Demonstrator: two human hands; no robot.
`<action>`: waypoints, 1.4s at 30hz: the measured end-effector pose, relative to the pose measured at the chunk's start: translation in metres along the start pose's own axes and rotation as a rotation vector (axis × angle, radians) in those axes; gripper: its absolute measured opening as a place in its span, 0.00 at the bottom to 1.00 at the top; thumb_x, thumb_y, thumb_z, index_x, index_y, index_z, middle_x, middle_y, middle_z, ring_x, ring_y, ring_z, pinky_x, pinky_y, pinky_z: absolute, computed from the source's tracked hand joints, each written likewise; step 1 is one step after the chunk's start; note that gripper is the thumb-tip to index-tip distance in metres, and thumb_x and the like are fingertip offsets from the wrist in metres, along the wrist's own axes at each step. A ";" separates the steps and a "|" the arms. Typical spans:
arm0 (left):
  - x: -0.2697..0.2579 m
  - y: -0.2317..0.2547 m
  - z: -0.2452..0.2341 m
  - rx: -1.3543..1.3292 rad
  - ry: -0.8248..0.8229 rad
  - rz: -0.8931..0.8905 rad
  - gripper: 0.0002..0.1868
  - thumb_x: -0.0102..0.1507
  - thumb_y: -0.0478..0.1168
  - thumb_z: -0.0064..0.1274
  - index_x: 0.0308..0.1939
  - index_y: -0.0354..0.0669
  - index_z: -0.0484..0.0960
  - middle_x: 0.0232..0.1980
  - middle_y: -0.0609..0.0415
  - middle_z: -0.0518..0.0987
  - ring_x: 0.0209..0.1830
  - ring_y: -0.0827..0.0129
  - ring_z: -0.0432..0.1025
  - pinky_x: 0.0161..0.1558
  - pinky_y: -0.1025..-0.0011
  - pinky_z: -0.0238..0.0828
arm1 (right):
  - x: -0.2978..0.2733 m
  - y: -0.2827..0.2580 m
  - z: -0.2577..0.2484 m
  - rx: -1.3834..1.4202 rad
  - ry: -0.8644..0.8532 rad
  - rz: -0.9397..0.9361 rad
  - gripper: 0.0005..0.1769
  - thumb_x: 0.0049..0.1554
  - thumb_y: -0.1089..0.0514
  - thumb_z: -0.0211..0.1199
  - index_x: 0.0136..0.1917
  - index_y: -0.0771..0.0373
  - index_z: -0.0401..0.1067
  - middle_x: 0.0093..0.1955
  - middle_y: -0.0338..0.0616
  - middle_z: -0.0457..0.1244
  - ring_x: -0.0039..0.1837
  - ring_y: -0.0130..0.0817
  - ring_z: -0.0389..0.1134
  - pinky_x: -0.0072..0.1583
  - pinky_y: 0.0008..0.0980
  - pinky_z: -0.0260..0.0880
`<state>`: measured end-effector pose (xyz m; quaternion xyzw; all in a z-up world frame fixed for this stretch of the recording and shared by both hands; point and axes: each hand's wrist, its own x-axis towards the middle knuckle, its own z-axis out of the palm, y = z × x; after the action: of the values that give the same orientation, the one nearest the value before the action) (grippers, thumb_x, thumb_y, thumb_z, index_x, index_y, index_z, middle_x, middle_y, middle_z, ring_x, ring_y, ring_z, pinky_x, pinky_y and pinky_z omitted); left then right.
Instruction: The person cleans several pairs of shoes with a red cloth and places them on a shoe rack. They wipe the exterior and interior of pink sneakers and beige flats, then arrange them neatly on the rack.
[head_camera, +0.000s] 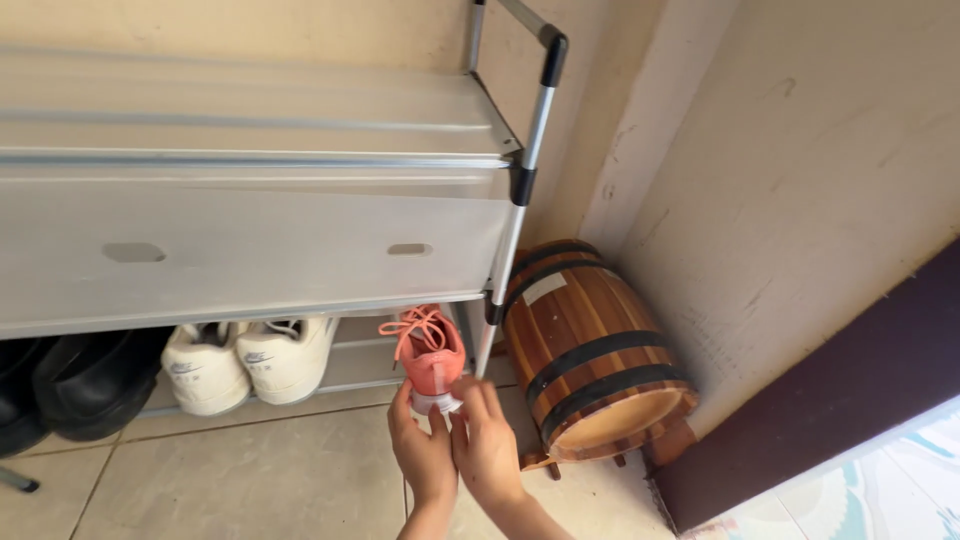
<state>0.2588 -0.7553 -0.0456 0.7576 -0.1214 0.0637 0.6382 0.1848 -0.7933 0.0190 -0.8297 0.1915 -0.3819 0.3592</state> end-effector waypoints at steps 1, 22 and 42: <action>-0.001 0.009 -0.005 0.000 -0.009 0.002 0.27 0.60 0.31 0.54 0.64 0.38 0.73 0.61 0.44 0.76 0.61 0.54 0.71 0.61 0.59 0.67 | -0.004 0.004 -0.001 -0.003 0.007 0.006 0.24 0.53 0.69 0.58 0.63 0.58 0.70 0.63 0.48 0.64 0.55 0.48 0.73 0.52 0.40 0.75; 0.062 0.003 0.005 0.274 -0.600 0.218 0.41 0.61 0.25 0.40 0.78 0.55 0.54 0.84 0.53 0.47 0.76 0.51 0.57 0.66 0.63 0.65 | 0.031 0.048 0.020 -0.342 -0.429 0.025 0.37 0.54 0.68 0.57 0.76 0.62 0.57 0.83 0.50 0.46 0.80 0.47 0.50 0.70 0.44 0.61; 0.079 0.016 0.029 0.128 -0.435 -0.011 0.48 0.63 0.34 0.52 0.81 0.51 0.40 0.75 0.42 0.65 0.66 0.45 0.69 0.57 0.59 0.72 | 0.053 0.031 0.016 -0.471 -0.484 0.183 0.49 0.51 0.64 0.63 0.82 0.53 0.47 0.85 0.50 0.36 0.69 0.52 0.64 0.59 0.43 0.73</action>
<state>0.3287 -0.7946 -0.0158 0.7929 -0.2478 -0.0970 0.5481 0.2290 -0.8378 0.0152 -0.9358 0.2570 -0.0856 0.2256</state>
